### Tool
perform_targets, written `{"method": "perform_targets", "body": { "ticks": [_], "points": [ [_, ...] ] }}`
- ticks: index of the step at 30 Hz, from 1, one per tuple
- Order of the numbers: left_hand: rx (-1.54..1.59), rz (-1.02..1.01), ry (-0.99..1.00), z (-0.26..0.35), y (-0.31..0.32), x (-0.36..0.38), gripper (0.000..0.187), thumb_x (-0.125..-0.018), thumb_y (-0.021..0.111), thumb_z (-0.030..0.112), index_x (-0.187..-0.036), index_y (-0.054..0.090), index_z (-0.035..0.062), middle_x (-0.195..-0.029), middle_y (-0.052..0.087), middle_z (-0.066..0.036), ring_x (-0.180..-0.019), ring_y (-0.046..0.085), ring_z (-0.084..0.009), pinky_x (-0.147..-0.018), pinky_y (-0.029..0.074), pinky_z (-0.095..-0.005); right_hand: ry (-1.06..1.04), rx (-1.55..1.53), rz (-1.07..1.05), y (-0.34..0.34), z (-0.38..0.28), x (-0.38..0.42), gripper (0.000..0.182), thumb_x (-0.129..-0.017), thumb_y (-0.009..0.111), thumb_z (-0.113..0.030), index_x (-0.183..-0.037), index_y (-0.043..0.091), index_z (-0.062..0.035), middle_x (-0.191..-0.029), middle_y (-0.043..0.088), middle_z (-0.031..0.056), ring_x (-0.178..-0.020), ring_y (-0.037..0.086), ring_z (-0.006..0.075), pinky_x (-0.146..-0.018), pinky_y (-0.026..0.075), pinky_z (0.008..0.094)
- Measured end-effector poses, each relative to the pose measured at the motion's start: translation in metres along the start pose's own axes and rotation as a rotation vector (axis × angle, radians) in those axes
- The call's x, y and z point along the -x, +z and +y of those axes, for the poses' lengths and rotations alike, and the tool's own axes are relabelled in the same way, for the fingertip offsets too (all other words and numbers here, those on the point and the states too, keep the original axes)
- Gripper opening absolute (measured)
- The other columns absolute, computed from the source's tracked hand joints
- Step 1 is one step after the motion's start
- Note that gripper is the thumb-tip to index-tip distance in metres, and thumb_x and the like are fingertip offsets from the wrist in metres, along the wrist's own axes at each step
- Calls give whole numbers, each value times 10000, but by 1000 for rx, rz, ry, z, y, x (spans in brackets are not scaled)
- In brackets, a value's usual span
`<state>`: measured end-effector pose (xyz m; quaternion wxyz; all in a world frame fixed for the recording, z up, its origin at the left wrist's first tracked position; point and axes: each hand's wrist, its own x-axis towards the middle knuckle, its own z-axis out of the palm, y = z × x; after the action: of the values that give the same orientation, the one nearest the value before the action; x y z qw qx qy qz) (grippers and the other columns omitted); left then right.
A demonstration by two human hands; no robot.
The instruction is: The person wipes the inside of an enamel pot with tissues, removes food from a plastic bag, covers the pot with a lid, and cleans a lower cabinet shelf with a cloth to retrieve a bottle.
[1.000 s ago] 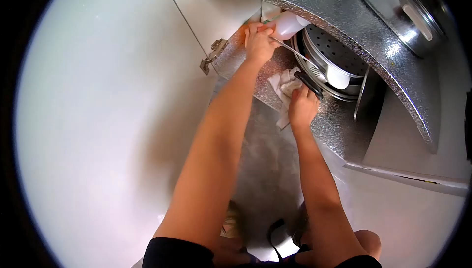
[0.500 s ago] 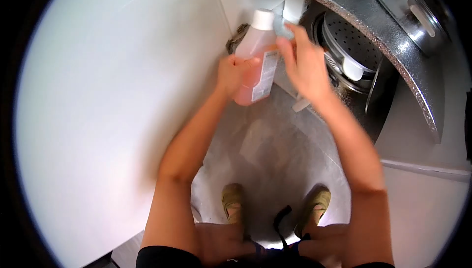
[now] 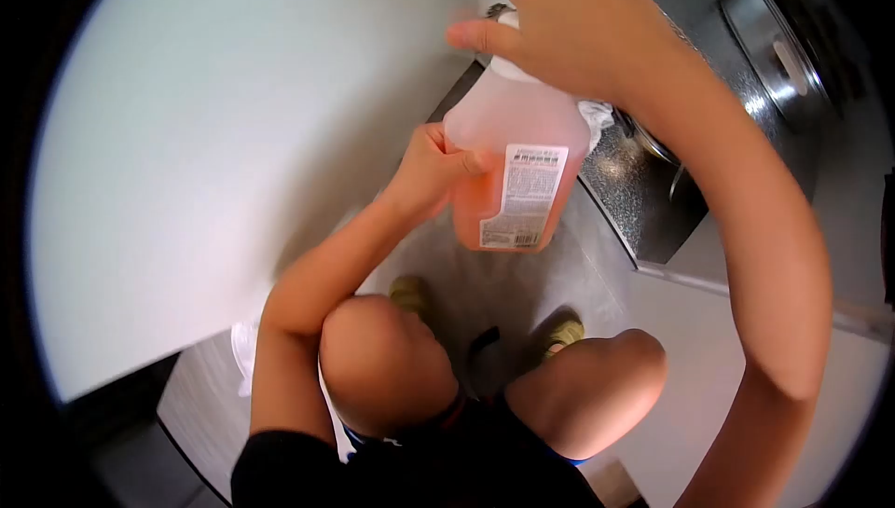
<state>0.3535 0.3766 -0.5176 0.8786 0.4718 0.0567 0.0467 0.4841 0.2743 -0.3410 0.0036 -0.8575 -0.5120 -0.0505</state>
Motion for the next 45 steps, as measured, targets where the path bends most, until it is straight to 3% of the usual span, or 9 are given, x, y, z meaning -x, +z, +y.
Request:
{"method": "perform_targets", "body": {
  "ticks": [12, 18, 24, 28, 35, 37, 38, 43, 45],
  "points": [
    [-167, -74, 8, -13, -11, 20, 432, -642, 866, 233, -944, 665, -1, -892, 670, -33, -817, 604, -101, -735, 499, -269, -469, -640, 121, 25, 31, 49, 422, -822, 589, -374, -1033, 586, -9, -711, 595, 175, -684, 593, 325, -630, 466, 399],
    [-423, 35, 32, -21, 5, 48, 349, -660, 845, 167, -915, 665, 12, -751, 645, -24, -589, 567, -76, -490, 446, -228, 34, -114, -386, -16, -8, 79, 494, -812, 612, -340, -1206, 531, -54, -912, 619, 186, -914, 592, 271, -764, 477, 363],
    [-451, 108, -40, -22, 16, 57, 372, -664, 824, 115, -973, 648, 6, -708, 622, -28, -474, 506, -63, -373, 350, -223, -392, -358, 92, 26, 18, 95, 340, -849, 594, -280, -1080, 573, -32, -882, 631, 183, -840, 602, 331, -713, 471, 405],
    [-449, 109, 52, -34, 17, 60, 405, -649, 834, 121, -986, 644, 1, -683, 608, -21, -477, 481, -47, -377, 326, -227, 136, -167, -552, -7, -19, 85, 282, -800, 600, -186, -1018, 602, -6, -1001, 610, 207, -1025, 551, 335, -843, 451, 395],
    [-408, -18, -219, -20, -5, 44, 241, -665, 764, 56, -876, 666, -3, -706, 633, 0, -561, 539, -44, -479, 422, -210, -594, -371, -112, 15, 8, 92, 156, -755, 613, -57, -893, 547, -27, -970, 519, 98, -913, 535, 283, -712, 476, 374],
    [-480, -79, 33, -38, -23, 37, 204, -664, 742, 40, -850, 668, 1, -706, 637, 7, -559, 540, -45, -476, 418, -206, -729, -232, -2, 13, -5, 99, 161, -734, 608, -21, -882, 544, -30, -1013, 503, 73, -940, 522, 272, -740, 481, 370],
    [-513, -125, 171, -42, -26, 29, 186, -664, 731, 31, -837, 669, 3, -706, 639, 10, -558, 541, -46, -475, 416, -204, -723, -129, -68, 11, -8, 104, 191, -750, 596, -23, -933, 545, -47, -1033, 502, 63, -1008, 499, 269, -774, 490, 376],
    [-471, -130, -137, -31, -10, 45, 285, -643, 799, 80, -891, 677, 11, -742, 652, 16, -639, 567, -47, -507, 436, -221, -487, -320, 27, 23, -1, 114, 355, -852, 587, -327, -1046, 522, -37, -1024, 556, 170, -975, 571, 322, -720, 501, 423],
    [-487, -81, -182, -28, -3, 52, 328, -632, 823, 99, -914, 678, 14, -755, 656, 15, -672, 577, -48, -531, 453, -226, -207, -150, -364, 5, -10, 107, 393, -862, 577, -351, -1103, 527, -44, -984, 586, 207, -886, 609, 358, -732, 498, 428]
  ]
}}
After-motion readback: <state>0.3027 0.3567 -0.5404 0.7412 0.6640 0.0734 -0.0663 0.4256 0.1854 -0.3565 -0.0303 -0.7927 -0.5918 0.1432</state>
